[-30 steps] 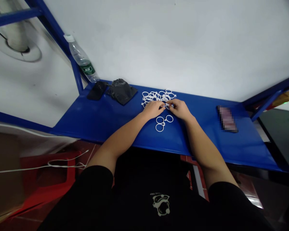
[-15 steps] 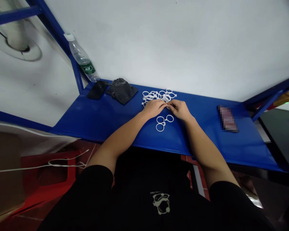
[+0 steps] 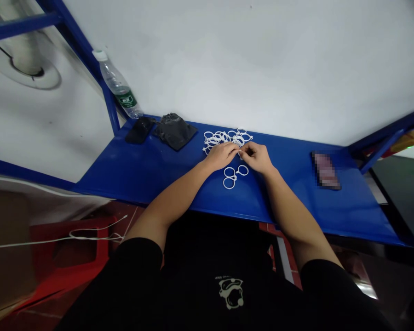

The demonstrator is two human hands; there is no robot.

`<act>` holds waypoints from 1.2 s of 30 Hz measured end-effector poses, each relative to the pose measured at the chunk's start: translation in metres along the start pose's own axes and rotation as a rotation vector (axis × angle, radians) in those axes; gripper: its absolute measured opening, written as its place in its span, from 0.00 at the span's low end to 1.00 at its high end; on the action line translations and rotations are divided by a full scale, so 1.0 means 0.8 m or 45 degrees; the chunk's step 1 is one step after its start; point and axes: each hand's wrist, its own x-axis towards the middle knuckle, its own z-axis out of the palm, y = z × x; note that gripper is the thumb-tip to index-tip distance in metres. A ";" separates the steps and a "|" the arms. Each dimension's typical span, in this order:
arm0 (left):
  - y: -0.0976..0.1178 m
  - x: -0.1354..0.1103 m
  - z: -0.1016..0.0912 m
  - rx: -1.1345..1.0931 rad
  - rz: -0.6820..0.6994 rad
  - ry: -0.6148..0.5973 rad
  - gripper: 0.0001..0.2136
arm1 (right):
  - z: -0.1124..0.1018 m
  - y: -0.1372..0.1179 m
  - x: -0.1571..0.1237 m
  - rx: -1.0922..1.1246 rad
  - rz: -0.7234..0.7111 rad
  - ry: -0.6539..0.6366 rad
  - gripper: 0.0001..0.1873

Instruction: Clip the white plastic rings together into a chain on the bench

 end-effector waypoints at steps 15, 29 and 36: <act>0.007 0.001 -0.005 -0.002 -0.109 -0.178 0.12 | 0.001 -0.007 0.001 0.043 0.092 -0.199 0.11; 0.014 -0.003 0.000 -0.064 0.015 -0.345 0.11 | -0.024 0.057 0.001 -0.134 0.156 -0.265 0.17; 0.014 -0.002 0.000 -0.022 -0.052 -0.255 0.09 | -0.021 0.052 0.003 -0.127 0.039 -0.303 0.05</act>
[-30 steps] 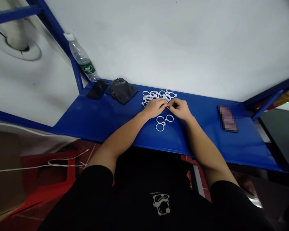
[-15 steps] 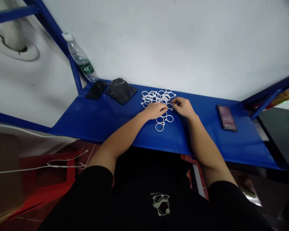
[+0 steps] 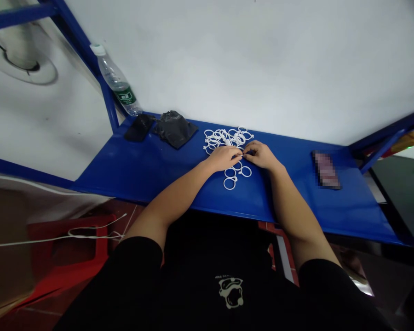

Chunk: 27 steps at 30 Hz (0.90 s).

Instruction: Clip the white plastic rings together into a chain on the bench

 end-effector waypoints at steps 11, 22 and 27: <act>-0.009 0.004 -0.001 0.010 -0.174 0.028 0.09 | 0.007 -0.016 0.002 -0.045 0.059 0.000 0.14; -0.014 0.004 0.004 0.024 -0.134 0.027 0.07 | 0.012 -0.018 0.003 -0.093 0.089 -0.027 0.09; -0.013 0.004 0.005 0.043 -0.138 0.034 0.07 | 0.012 -0.032 0.002 0.023 0.036 0.046 0.09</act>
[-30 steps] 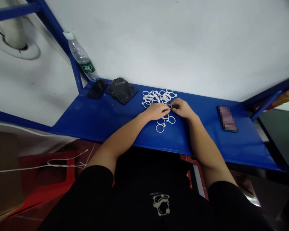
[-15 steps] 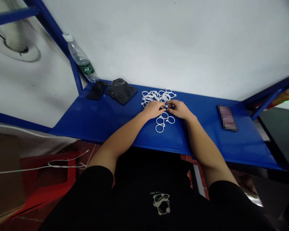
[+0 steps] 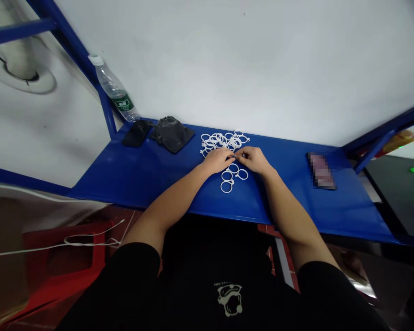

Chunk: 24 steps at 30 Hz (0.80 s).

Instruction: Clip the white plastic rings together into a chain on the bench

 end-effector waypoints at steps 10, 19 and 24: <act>0.002 -0.002 -0.008 0.018 0.066 0.147 0.10 | 0.001 -0.018 -0.002 0.062 -0.008 0.139 0.10; -0.005 0.000 -0.004 -0.016 0.127 0.231 0.09 | 0.005 -0.021 0.000 0.024 -0.037 0.187 0.10; -0.009 0.000 -0.023 0.016 0.032 0.269 0.09 | 0.000 -0.013 0.001 -0.118 -0.004 0.088 0.10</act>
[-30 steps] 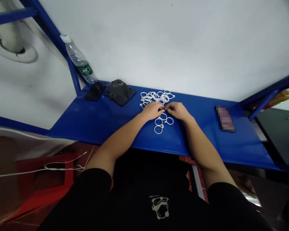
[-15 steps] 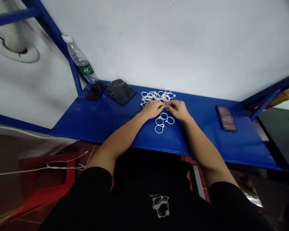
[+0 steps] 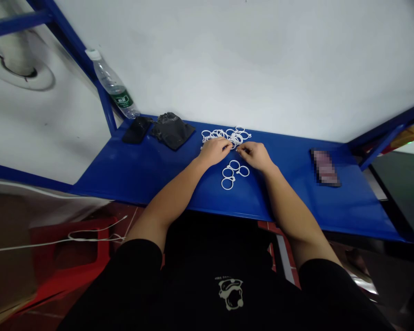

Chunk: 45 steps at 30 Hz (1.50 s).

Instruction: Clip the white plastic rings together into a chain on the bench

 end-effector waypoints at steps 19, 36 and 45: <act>-0.021 0.005 -0.054 0.325 -0.601 -0.298 0.19 | 0.020 0.012 0.002 -0.161 -0.012 -0.152 0.21; -0.001 0.003 -0.035 0.083 -0.497 -0.116 0.11 | 0.019 0.004 0.005 -0.154 0.024 -0.093 0.07; -0.006 -0.001 -0.023 -0.044 -0.204 -0.315 0.05 | 0.019 0.002 0.004 -0.158 0.035 -0.162 0.08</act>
